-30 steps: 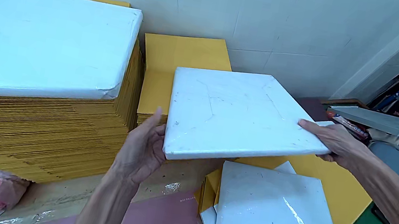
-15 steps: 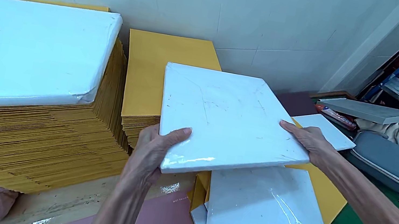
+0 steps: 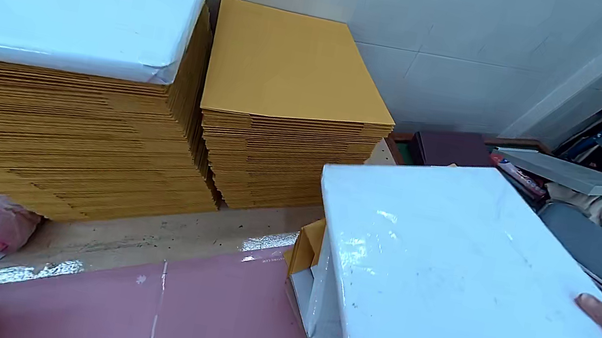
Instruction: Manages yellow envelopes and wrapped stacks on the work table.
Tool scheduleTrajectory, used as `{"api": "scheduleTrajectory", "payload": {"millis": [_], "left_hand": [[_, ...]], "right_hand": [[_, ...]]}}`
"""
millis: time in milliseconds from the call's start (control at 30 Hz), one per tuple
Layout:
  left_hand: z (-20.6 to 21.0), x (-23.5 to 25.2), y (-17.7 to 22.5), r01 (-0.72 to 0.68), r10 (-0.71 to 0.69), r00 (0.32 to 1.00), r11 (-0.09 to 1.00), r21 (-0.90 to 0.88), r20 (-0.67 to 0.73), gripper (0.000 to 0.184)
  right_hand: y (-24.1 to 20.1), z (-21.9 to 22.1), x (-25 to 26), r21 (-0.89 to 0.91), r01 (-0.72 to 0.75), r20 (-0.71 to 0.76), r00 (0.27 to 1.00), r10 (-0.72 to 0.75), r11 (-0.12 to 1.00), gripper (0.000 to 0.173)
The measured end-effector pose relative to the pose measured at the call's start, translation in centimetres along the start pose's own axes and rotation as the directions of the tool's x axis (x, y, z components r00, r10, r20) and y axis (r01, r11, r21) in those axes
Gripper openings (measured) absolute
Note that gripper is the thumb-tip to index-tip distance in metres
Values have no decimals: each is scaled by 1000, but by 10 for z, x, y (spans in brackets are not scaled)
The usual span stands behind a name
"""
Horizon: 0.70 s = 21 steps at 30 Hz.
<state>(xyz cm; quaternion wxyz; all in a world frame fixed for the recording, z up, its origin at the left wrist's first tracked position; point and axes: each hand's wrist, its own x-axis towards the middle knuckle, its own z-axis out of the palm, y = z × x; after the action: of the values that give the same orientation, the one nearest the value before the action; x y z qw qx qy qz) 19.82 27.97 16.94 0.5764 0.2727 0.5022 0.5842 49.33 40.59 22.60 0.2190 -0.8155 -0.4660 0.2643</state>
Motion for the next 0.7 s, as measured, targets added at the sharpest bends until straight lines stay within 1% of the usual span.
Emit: {"api": "scheduleTrajectory", "payload": {"millis": [67, 167, 300, 367, 467, 533, 633, 700], "left_hand": [[2, -3, -19, 37, -38, 999, 999, -35, -2, 39], [-2, 1, -37, 69, -69, 997, 997, 24, -27, 39], [-7, 9, -66, 93, -92, 995, 995, 19, -38, 44], [-7, 11, -75, 103, -101, 993, 994, 23, -54, 41], [-8, 13, -80, 85, -80, 996, 989, 124, -46, 42], [-12, 15, -84, 95, -89, 995, 962, 255, -34, 43], [-14, 17, -87, 116, -119, 993, 900, 421, -18, 45], [-16, 16, -90, 113, -121, 993, 888, 446, -11, 43]], "right_hand": [[19, -2, 2, -11, 4, 61, 998, -4, 1000, 25], [49, 12, 17, 14, 25, 142, 990, -27, 1000, 24], [74, 39, 42, 87, 62, 161, 984, -76, 994, 24], [81, 50, 53, 105, 67, 149, 985, -82, 992, 26], [87, 62, 71, 128, 85, 128, 987, -101, 988, 27], [94, 69, 82, 120, 116, 110, 986, -129, 986, 30], [100, 76, 93, 50, 177, 119, 976, -182, 983, 38], [107, 78, 99, -17, 244, 169, 957, -238, 970, 48]]}}
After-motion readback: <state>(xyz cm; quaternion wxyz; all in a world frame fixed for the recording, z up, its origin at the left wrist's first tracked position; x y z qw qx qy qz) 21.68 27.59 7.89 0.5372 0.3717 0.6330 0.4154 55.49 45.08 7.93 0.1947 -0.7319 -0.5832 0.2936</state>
